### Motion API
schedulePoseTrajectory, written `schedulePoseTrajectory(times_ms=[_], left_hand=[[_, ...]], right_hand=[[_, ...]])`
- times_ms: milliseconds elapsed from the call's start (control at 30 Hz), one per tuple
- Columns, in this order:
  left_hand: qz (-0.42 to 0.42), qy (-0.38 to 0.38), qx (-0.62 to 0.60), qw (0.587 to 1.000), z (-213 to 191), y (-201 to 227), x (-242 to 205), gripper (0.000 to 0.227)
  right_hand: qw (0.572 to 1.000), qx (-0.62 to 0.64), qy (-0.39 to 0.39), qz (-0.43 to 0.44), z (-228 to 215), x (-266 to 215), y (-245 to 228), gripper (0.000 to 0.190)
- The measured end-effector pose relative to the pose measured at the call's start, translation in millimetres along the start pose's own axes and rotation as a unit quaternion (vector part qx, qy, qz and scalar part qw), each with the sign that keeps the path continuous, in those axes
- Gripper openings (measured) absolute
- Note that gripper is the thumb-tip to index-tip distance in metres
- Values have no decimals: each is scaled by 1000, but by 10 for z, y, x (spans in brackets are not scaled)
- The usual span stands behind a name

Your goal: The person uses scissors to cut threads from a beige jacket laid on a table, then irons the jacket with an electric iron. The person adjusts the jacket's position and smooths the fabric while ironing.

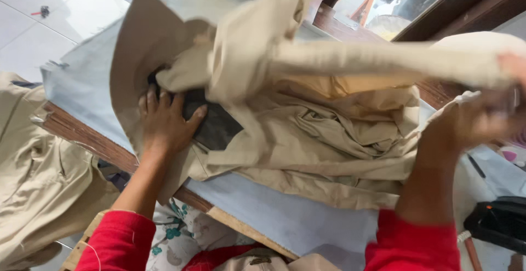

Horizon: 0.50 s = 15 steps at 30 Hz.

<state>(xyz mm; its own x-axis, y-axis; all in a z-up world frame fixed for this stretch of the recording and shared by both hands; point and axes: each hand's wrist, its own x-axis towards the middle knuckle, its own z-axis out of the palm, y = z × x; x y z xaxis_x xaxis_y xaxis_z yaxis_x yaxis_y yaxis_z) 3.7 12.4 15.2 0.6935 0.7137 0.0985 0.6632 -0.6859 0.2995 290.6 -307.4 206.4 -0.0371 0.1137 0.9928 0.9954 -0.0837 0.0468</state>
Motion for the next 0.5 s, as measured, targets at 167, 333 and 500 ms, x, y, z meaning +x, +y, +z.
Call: schedulePoseTrajectory(times_ms=[167,333,500], left_hand=[[3,-10,24,1000,-273,59,-150,90],[13,53,-203,978,230,-243,-21,60],[-23,133,-374,917,-46,118,-489,33]], right_hand=[[924,-60,-247,286,-996,-1138,-901,26],[843,-118,-281,443,-1431,-1632,-902,20],[819,-22,-114,562,-1167,-1162,-714,20]])
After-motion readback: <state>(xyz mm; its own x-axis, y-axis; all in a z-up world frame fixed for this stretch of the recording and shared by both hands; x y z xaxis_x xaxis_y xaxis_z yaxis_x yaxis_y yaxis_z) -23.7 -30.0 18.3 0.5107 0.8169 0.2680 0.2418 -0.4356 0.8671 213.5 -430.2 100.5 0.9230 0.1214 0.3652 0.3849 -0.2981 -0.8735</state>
